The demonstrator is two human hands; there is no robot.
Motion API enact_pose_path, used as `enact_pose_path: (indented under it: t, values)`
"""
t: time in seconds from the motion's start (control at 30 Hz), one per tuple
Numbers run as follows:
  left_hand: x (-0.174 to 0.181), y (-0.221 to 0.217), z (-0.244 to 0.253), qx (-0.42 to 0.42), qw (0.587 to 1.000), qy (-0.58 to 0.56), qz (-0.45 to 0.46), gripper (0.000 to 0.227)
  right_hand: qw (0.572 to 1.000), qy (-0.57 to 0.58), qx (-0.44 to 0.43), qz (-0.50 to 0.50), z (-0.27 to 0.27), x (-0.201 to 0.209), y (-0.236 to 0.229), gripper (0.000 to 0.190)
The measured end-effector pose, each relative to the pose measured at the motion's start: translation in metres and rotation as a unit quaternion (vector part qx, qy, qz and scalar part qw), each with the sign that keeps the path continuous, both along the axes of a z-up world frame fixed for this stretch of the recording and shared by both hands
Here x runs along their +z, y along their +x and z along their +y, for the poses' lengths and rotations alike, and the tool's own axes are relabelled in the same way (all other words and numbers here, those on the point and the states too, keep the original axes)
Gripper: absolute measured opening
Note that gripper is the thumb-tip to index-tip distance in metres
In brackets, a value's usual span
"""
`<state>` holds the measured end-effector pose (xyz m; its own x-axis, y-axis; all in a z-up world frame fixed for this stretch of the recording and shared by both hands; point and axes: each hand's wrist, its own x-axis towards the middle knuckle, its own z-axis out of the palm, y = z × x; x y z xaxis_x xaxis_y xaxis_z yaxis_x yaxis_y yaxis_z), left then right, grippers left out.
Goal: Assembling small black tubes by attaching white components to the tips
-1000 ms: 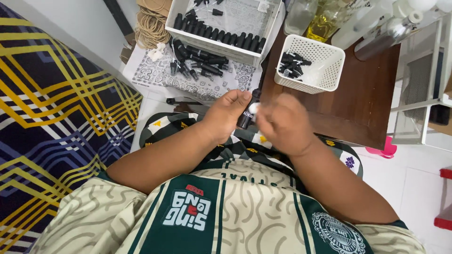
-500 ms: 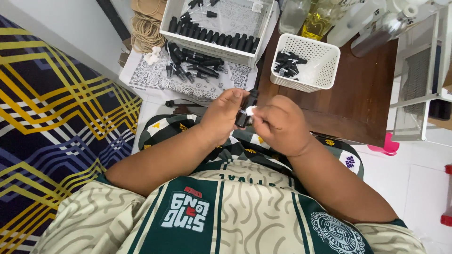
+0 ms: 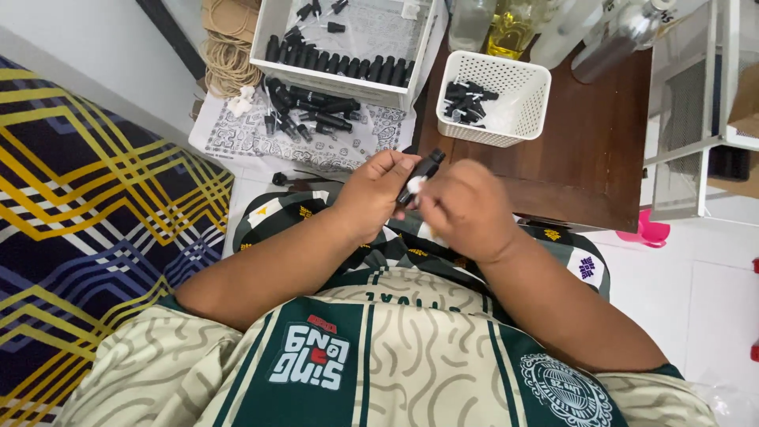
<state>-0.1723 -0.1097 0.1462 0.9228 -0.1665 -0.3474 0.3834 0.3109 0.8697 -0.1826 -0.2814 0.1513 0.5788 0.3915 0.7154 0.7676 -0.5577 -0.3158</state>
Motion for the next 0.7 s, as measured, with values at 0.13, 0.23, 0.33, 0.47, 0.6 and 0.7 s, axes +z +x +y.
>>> enact_pose_path:
  t: [0.13, 0.23, 0.33, 0.47, 0.6, 0.7]
  values:
    - [-0.006, -0.004, -0.006, -0.010, 1.000, -0.010, 0.004, 0.026, 0.998, 0.043, -0.055, -0.005, -0.020, -0.006, 0.004, 0.006]
    - [-0.007, -0.006, -0.009, -0.019, 1.000, 0.004, -0.020, 0.028, 0.997, 0.040, -0.070, -0.007, -0.021, 0.001, 0.001, 0.006]
    - [-0.012, -0.002, -0.011, -0.007, 1.000, 0.007, -0.013, 0.026, 0.985, 0.018, 0.098, 0.141, -0.012, 0.011, -0.003, 0.020]
    - [-0.014, -0.005, -0.013, -0.007, 0.999, 0.025, -0.044, 0.026, 0.998, 0.028, 0.040, 0.037, -0.009, 0.002, -0.015, 0.011]
    - [-0.013, -0.009, -0.018, -0.019, 0.998, 0.041, -0.041, 0.024, 0.997, 0.029, -0.071, -0.006, -0.028, -0.029, 0.001, 0.008]
    - [-0.022, -0.007, -0.019, -0.035, 0.997, 0.049, -0.039, 0.025, 0.992, 0.075, -0.089, 0.038, -0.037, -0.018, 0.000, 0.005]
